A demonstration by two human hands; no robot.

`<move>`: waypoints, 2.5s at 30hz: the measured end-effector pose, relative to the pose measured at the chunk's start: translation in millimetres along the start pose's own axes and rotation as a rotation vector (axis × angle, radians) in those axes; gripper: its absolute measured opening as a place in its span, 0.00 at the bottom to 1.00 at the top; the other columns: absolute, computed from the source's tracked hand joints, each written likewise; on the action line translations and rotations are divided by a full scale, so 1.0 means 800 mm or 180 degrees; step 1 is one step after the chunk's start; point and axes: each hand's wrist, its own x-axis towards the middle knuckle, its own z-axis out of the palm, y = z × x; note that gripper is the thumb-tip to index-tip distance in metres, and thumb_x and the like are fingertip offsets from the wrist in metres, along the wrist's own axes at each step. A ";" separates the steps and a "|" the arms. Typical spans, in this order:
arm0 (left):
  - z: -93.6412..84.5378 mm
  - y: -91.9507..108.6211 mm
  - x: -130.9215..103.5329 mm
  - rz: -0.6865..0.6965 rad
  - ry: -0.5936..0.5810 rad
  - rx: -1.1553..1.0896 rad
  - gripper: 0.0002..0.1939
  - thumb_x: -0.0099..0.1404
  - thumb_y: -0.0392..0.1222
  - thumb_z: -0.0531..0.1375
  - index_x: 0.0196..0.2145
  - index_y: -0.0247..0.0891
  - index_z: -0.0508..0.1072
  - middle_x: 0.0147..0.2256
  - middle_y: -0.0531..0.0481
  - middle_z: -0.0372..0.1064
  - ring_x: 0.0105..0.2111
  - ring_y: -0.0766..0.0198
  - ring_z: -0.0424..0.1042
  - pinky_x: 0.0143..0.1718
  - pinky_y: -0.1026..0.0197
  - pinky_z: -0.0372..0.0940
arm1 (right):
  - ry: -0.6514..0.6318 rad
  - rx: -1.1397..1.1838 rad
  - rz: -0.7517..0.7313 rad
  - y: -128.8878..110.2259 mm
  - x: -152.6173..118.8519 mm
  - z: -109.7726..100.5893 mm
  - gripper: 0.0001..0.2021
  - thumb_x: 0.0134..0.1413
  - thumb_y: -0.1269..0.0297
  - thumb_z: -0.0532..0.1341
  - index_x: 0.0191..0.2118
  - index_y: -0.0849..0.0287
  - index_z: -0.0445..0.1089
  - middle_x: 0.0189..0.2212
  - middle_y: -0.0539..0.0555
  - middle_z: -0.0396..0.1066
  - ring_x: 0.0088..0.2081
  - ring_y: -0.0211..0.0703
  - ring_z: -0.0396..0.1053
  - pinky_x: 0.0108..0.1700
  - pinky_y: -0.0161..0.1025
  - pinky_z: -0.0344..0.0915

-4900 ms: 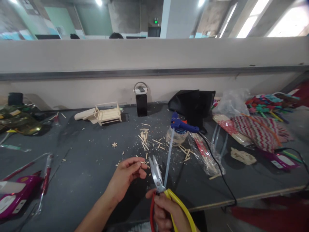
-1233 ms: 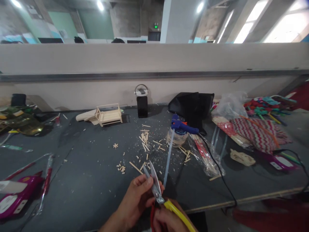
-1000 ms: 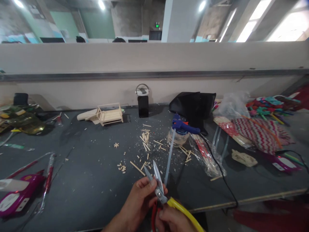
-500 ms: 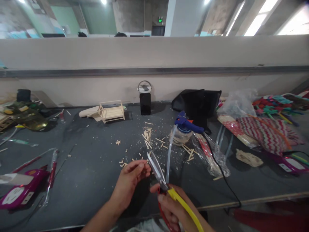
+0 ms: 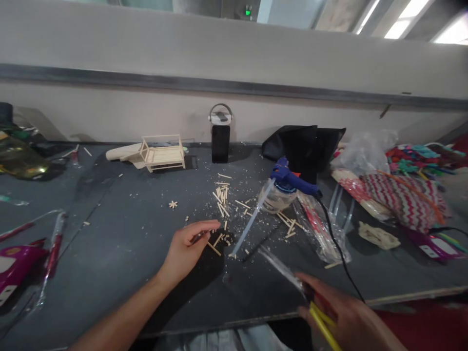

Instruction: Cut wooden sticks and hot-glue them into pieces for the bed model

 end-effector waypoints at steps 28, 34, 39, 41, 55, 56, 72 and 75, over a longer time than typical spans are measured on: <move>0.016 0.018 0.032 0.1277 -0.1385 0.1874 0.09 0.64 0.37 0.60 0.39 0.42 0.80 0.34 0.45 0.72 0.36 0.58 0.65 0.39 0.56 0.58 | 0.0810 0.0264 -0.1373 -0.079 0.087 -0.010 0.10 0.62 0.66 0.55 0.43 0.58 0.73 0.34 0.55 0.77 0.33 0.42 0.75 0.37 0.37 0.71; 0.022 0.006 0.027 0.1330 -0.1484 0.2210 0.09 0.66 0.37 0.57 0.34 0.40 0.79 0.34 0.45 0.73 0.36 0.57 0.64 0.38 0.55 0.54 | 0.0766 0.0479 -0.1419 -0.092 0.094 -0.008 0.09 0.62 0.66 0.56 0.43 0.57 0.72 0.34 0.53 0.78 0.32 0.40 0.75 0.37 0.36 0.71; 0.021 0.012 0.021 0.1618 -0.1361 0.2203 0.08 0.63 0.35 0.57 0.30 0.38 0.75 0.36 0.45 0.73 0.36 0.58 0.64 0.39 0.55 0.53 | 0.0798 0.0631 -0.1570 -0.100 0.084 -0.003 0.07 0.62 0.66 0.57 0.43 0.55 0.72 0.34 0.51 0.78 0.34 0.40 0.75 0.38 0.35 0.70; 0.019 0.015 0.020 0.1613 -0.1278 0.1962 0.05 0.60 0.33 0.57 0.29 0.38 0.73 0.34 0.46 0.73 0.35 0.58 0.66 0.39 0.56 0.54 | 0.0762 0.0660 -0.1640 -0.105 0.081 -0.001 0.07 0.62 0.67 0.58 0.43 0.55 0.71 0.33 0.50 0.78 0.32 0.38 0.75 0.37 0.34 0.70; -0.020 0.016 0.040 -0.0199 -0.0087 -0.1577 0.08 0.58 0.41 0.62 0.24 0.36 0.70 0.22 0.53 0.69 0.20 0.70 0.65 0.27 0.64 0.62 | 0.2052 0.0030 -0.1544 -0.127 0.115 -0.040 0.07 0.61 0.67 0.58 0.41 0.57 0.74 0.35 0.53 0.79 0.32 0.41 0.75 0.37 0.36 0.68; -0.022 0.016 0.042 -0.0227 -0.0062 -0.1804 0.08 0.58 0.41 0.63 0.25 0.36 0.70 0.25 0.52 0.71 0.20 0.70 0.66 0.29 0.62 0.64 | 0.2276 -0.0096 -0.1389 -0.121 0.124 -0.049 0.08 0.61 0.66 0.58 0.41 0.57 0.74 0.35 0.53 0.78 0.30 0.40 0.74 0.37 0.36 0.68; -0.069 0.008 0.067 -0.0538 0.0320 -0.2246 0.11 0.50 0.38 0.71 0.32 0.33 0.79 0.26 0.49 0.76 0.24 0.69 0.72 0.34 0.62 0.70 | 0.1557 -0.1175 -0.0634 -0.057 0.223 -0.063 0.26 0.53 0.66 0.55 0.59 0.66 0.63 0.47 0.67 0.71 0.46 0.61 0.69 0.46 0.54 0.66; -0.071 0.004 0.068 -0.0598 0.0333 -0.2273 0.10 0.49 0.39 0.72 0.30 0.33 0.79 0.25 0.49 0.76 0.23 0.70 0.72 0.30 0.65 0.69 | 0.1568 -0.0904 -0.0685 -0.045 0.234 -0.065 0.25 0.54 0.64 0.54 0.57 0.68 0.64 0.43 0.67 0.71 0.46 0.59 0.69 0.47 0.51 0.66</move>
